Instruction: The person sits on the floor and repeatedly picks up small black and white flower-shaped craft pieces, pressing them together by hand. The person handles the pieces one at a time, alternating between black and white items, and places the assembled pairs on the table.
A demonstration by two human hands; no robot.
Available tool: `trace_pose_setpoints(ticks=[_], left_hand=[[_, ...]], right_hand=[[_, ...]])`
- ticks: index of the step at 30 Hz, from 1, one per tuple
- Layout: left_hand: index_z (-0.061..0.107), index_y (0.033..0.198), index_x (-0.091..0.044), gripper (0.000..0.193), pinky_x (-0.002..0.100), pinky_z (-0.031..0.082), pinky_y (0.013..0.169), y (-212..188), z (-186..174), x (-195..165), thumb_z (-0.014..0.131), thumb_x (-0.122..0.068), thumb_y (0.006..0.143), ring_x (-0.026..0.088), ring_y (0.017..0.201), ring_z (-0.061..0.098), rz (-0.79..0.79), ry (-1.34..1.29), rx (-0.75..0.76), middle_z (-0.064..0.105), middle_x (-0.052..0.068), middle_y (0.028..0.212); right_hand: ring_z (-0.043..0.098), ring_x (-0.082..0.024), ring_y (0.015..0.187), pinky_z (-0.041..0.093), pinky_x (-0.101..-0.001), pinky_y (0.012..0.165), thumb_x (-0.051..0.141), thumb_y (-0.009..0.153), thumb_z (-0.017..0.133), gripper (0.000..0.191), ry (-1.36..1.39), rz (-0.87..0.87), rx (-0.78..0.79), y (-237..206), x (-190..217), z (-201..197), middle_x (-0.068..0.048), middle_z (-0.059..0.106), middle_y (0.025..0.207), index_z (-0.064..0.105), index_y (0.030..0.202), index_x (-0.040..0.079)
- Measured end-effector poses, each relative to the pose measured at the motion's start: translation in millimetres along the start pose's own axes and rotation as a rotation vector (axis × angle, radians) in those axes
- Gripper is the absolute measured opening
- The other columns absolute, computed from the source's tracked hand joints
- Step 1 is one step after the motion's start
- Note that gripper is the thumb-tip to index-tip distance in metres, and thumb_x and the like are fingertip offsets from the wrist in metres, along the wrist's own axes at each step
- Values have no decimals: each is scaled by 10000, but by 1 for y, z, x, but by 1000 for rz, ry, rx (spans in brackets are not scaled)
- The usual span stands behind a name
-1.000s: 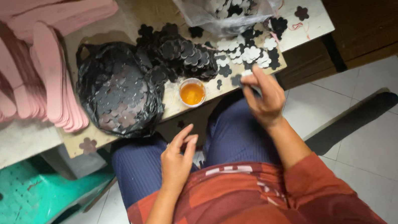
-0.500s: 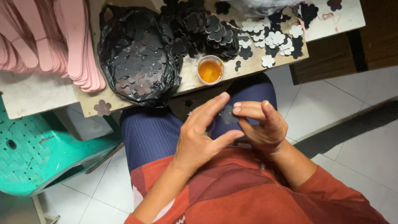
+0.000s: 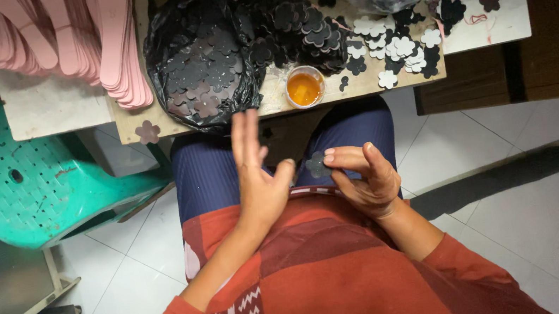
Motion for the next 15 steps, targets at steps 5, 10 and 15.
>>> trace_pose_setpoints(ticks=[5,10,15], left_hand=[[687,1321,9,319,300,550,902,-6,15,1,659,-55,1009,151,1026,666,-123,22,137,723,147,1188],[685,1340,-68,347,298,565,941,-4,-1,-23,620,-87,1000,166,1063,713,-77,13,10,757,125,1199],[664,1235,-60,430,358,509,1002,-20,7,-91,727,-25,812,321,1140,682,524,456,184,708,213,1222]], right_hand=[[757,-290,988,631,-367,875,-208,803,731,1029,60,-48,2,-3,3,9,-152,730,1067,192,1620,108],[744,-301,1026,619,-383,944,-203,826,724,1023,155,85,-7,-7,-10,13,-181,722,1074,160,1629,86],[735,-278,1015,582,-356,984,-134,879,734,1026,271,373,29,-6,-31,29,-146,742,1061,83,1655,28]])
Point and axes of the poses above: each hand's wrist, its own y-axis towards the middle knuckle, its own z-axis out of the palm, x = y × z, the point moved 10 cm from there along y, towards the middle knuckle
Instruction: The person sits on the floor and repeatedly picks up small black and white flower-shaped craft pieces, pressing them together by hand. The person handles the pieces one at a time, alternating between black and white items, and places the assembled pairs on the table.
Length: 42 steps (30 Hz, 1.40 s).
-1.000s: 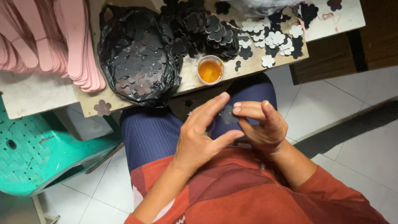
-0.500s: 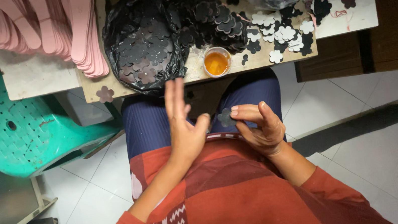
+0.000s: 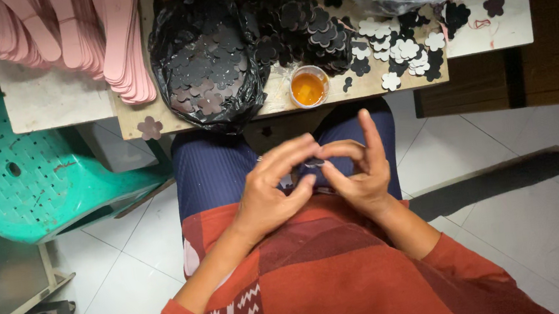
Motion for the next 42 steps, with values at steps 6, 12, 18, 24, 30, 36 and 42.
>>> trace_pose_setpoints(ticks=[6,12,18,24,30,36,42], left_hand=[[762,1184,-35,208,237,584,824,-26,-2,90,714,-60,983,92,921,725,-601,-299,-197,803,59,1040],[721,1209,20,237,195,548,810,-48,-9,125,690,-67,991,68,919,687,-697,-480,-274,754,72,1042],[687,1276,22,290,223,566,863,-56,-10,136,646,-61,1001,99,962,721,-746,-603,-274,758,85,1090],[654,1323,4,331,217,575,884,-52,-8,136,622,-52,999,89,987,709,-722,-633,-234,746,80,1129],[673,1313,-6,329,192,549,818,-53,-14,134,647,-48,988,58,919,679,-726,-552,-235,736,52,1057],[678,1320,-6,328,187,524,763,-56,-16,135,644,-62,998,44,850,642,-755,-517,-257,739,47,1049],[632,1349,8,342,209,569,852,-57,-7,133,599,-61,1016,82,968,713,-745,-601,-251,737,63,1111]], right_hand=[[710,-288,1095,538,-362,999,102,860,845,822,-260,159,148,34,-18,20,-125,720,1186,399,1548,42],[379,-419,1455,361,-500,1193,345,883,864,478,-855,-47,175,72,-34,33,-180,457,1561,715,1252,81],[253,-476,1532,298,-544,1233,426,888,856,460,-915,-101,157,76,-47,43,-202,344,1646,742,1188,96],[218,-482,1547,276,-567,1247,455,904,843,475,-930,-119,161,78,-50,47,-201,304,1668,742,1193,91],[214,-476,1553,270,-563,1250,448,915,840,460,-923,-120,165,79,-48,49,-208,299,1672,740,1189,93],[211,-483,1551,267,-569,1248,440,916,837,439,-917,-87,147,75,-45,40,-230,299,1663,735,1144,79],[218,-477,1546,269,-565,1243,442,919,841,433,-919,-138,167,75,-42,46,-231,315,1660,740,1155,93]])
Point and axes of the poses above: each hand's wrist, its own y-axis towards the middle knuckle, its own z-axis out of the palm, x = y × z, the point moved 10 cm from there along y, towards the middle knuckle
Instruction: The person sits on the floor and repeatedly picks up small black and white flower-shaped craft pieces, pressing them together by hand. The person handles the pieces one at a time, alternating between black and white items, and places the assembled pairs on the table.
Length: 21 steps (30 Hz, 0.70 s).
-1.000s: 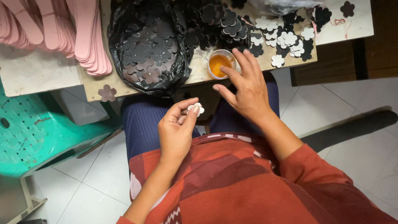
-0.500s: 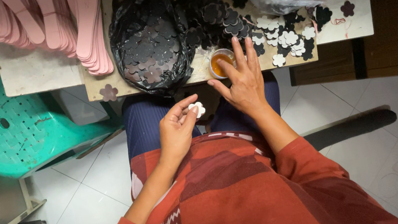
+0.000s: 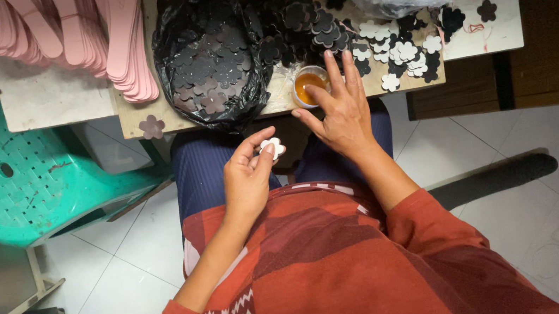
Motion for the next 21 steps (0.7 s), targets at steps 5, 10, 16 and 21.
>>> trace_pose_setpoints(ticks=[5,10,16,21], left_hand=[[576,1408,18,426,232,559,921,0,2,-1,621,0,985,118,1057,692,48,-72,31,706,111,1211],[589,1383,22,431,246,582,928,0,-1,1,652,4,957,126,1035,712,24,-30,2,726,131,1181],[626,1371,24,402,234,555,900,1,4,-1,672,-12,974,112,1018,693,58,14,-15,743,128,1175],[599,1426,-23,399,250,559,875,1,4,-3,590,-76,1030,104,1014,675,6,-24,-22,723,87,1186]], right_hand=[[240,-474,1553,278,-554,1259,403,921,854,400,32,34,-35,-8,-1,-14,-239,335,1652,725,1113,76],[260,-465,1546,280,-549,1259,381,888,869,420,51,33,-35,-19,2,-24,-234,358,1639,710,1088,48],[265,-465,1546,291,-537,1251,386,893,870,453,34,26,-29,-27,4,-24,-233,367,1637,706,1125,33],[308,-456,1531,305,-531,1241,307,867,862,305,161,30,-6,-31,13,-40,-217,445,1589,703,954,62]])
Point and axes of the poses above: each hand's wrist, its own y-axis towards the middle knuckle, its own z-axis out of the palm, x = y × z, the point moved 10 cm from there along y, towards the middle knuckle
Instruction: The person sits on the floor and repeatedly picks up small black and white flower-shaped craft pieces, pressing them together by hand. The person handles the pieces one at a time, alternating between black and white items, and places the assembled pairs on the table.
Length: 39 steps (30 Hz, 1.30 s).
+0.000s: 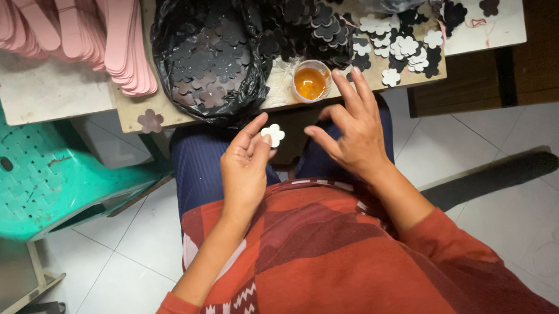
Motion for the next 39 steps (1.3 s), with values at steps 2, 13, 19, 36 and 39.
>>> trace_pose_setpoints(ticks=[2,13,19,36,39], left_hand=[[546,1469,-40,440,273,581,902,-3,4,-2,558,-78,1031,111,1032,675,-34,-74,27,708,90,1191],[388,1574,-61,547,304,585,961,-18,29,-16,512,-49,1042,151,1094,680,-64,-231,154,677,156,1275],[388,1587,-78,553,317,574,958,-23,26,-12,520,-62,1051,155,1081,668,-74,-183,156,677,161,1283],[172,1648,-90,689,338,588,959,-26,19,-10,480,-31,1035,172,1084,689,-82,-133,132,693,179,1268],[135,1650,-99,706,327,588,959,-24,17,-8,478,-38,1036,157,1092,687,-94,-166,139,694,161,1258]], right_hand=[[336,-441,1534,309,-521,1244,241,868,828,220,127,33,12,-4,10,-9,-205,487,1567,716,949,70],[440,-385,1488,361,-459,1230,-7,940,661,259,365,54,31,-11,67,-25,-181,541,1521,756,1162,86],[454,-402,1455,384,-476,1208,-16,923,695,275,239,-51,-13,-9,80,-25,-184,544,1495,739,1179,75],[462,-370,1430,456,-471,1155,-19,869,746,427,-41,-208,-52,-22,94,-19,-142,532,1499,720,1276,106],[458,-362,1425,457,-470,1154,-5,878,737,431,-51,-249,-42,-22,97,-18,-142,526,1499,724,1287,131]])
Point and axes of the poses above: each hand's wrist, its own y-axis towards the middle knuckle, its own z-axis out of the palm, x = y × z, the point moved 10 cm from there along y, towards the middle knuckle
